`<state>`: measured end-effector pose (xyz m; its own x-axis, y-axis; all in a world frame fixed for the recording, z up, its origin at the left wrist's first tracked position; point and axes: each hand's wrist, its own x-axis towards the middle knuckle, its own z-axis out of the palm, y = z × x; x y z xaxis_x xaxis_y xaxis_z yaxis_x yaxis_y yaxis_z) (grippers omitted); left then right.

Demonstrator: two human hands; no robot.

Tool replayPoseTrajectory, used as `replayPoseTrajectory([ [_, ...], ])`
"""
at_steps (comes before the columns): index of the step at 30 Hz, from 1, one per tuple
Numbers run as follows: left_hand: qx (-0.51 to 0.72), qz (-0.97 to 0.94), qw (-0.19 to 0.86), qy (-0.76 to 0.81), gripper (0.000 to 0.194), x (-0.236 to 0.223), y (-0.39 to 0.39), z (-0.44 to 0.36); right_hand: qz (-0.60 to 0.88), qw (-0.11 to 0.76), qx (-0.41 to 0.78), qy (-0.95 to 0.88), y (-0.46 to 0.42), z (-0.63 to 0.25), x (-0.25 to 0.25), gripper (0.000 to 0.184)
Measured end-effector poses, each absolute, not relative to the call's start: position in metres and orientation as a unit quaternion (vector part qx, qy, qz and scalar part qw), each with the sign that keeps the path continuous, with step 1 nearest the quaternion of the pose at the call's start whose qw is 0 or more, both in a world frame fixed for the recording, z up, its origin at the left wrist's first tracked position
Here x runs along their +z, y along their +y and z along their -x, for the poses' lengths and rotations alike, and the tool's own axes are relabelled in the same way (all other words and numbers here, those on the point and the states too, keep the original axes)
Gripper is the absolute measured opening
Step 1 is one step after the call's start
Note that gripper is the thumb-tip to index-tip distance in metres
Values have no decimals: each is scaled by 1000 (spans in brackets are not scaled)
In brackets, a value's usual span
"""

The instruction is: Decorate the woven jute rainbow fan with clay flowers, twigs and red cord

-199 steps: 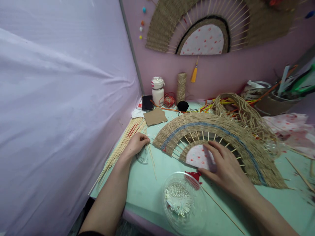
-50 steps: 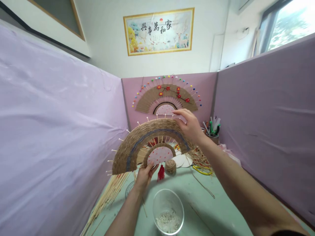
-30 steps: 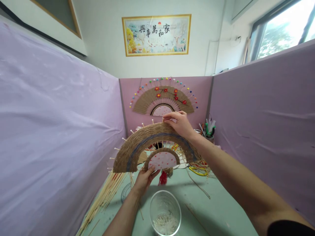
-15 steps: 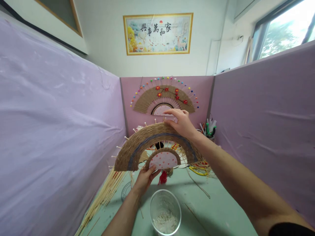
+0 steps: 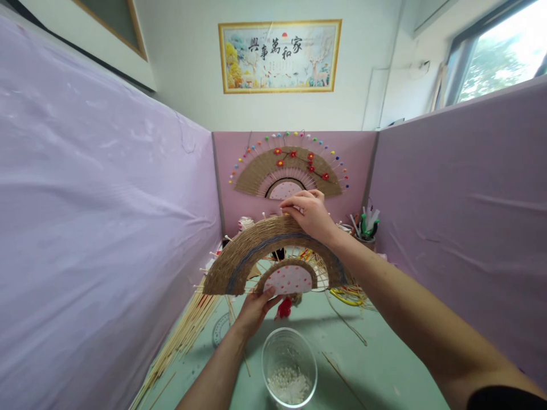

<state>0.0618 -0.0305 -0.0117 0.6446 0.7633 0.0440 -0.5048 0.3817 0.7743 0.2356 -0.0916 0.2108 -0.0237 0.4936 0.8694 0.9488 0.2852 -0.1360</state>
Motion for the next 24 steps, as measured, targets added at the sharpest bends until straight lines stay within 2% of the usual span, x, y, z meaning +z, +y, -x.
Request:
replayPoseTrajectory([
  [10, 388, -397, 819, 148, 39, -12, -30, -62, 552, 434, -239, -671, -106, -232, 218, 18],
  [13, 395, -381, 821, 157, 35, -9, -27, -60, 528, 523, -222, -631, -127, -248, 219, 31],
  [17, 384, -362, 835, 157, 34, -5, -21, -55, 539, 630, -197, -522, -152, -290, 206, 24],
  [24, 374, -332, 846, 186, 18, -4, -20, -55, 614, 594, -78, -514, -144, -333, 185, 19],
])
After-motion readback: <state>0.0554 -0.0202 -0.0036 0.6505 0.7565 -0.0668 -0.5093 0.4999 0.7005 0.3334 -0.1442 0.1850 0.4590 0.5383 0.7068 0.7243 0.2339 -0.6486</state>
